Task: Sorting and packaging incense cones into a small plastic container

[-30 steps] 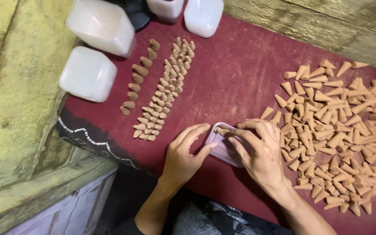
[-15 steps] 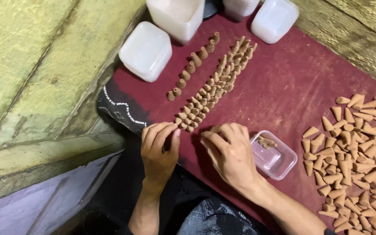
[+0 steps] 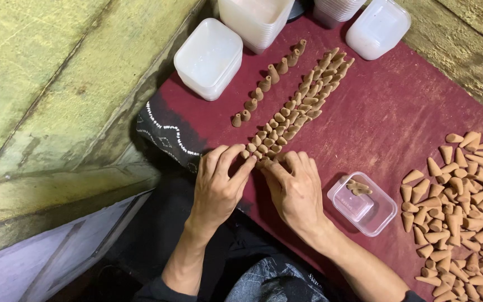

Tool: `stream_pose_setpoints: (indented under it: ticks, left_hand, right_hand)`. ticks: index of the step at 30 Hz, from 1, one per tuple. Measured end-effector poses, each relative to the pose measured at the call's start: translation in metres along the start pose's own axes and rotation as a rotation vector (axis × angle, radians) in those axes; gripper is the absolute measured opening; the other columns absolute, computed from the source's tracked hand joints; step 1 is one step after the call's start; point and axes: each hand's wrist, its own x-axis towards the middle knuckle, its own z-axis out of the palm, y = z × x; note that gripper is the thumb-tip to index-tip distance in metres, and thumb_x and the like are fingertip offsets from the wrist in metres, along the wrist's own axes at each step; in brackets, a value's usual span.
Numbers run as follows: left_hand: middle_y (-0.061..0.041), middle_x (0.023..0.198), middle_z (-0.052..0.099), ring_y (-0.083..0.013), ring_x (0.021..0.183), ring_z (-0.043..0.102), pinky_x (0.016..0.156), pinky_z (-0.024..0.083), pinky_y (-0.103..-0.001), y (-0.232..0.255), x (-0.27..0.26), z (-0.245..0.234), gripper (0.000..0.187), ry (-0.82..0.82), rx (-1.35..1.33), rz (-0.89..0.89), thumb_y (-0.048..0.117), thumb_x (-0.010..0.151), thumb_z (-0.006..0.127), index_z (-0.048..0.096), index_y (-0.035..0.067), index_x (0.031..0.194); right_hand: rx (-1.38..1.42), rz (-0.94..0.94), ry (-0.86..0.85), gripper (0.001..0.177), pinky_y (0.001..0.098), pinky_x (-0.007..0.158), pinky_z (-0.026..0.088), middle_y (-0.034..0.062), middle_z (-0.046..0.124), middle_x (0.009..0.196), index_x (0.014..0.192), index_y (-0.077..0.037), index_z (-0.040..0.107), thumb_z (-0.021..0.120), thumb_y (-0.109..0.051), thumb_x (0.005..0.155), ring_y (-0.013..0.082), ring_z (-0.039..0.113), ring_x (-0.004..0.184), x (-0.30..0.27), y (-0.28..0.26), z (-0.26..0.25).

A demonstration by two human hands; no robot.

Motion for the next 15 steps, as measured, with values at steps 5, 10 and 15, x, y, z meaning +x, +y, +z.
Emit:
stream_pose_setpoints:
  ticks: [5,10,15]
  left_hand:
    - [-0.010,0.121,0.065,-0.0320,0.116,0.060,0.091,0.050,-0.042,-0.001,0.001,0.004,0.008,-0.011,-0.004,-0.010,0.015,0.097,0.071,0.076,0.016,0.103]
    - [-0.009,0.119,0.066,-0.0317,0.117,0.060,0.091,0.050,-0.042,0.002,0.003,-0.003,0.005,-0.020,-0.005,-0.006,0.017,0.099,0.069,0.073,0.015,0.101]
    - [-0.010,0.118,0.067,-0.0338,0.113,0.063,0.089,0.051,-0.044,0.017,0.012,-0.032,0.008,-0.079,0.033,0.027,0.015,0.101,0.067,0.072,0.016,0.107]
  right_hand:
    - [-0.004,-0.001,-0.013,0.008,0.0413,0.066,0.045,0.0077,0.057,0.090,0.095,-0.013,0.075,0.072,-0.021,0.095,0.0305,0.054,0.079,0.000,0.003,0.005]
    - [0.010,-0.008,-0.015,0.008,0.0424,0.067,0.044,0.0082,0.056,0.088,0.094,-0.013,0.073,0.073,-0.021,0.094,0.0313,0.054,0.079,0.000,-0.005,-0.004]
    - [0.123,0.057,0.009,0.006,0.0371,0.070,0.046,0.0038,0.058,0.086,0.092,-0.017,0.074,0.073,-0.022,0.094,0.0269,0.056,0.079,-0.007,-0.013,-0.039]
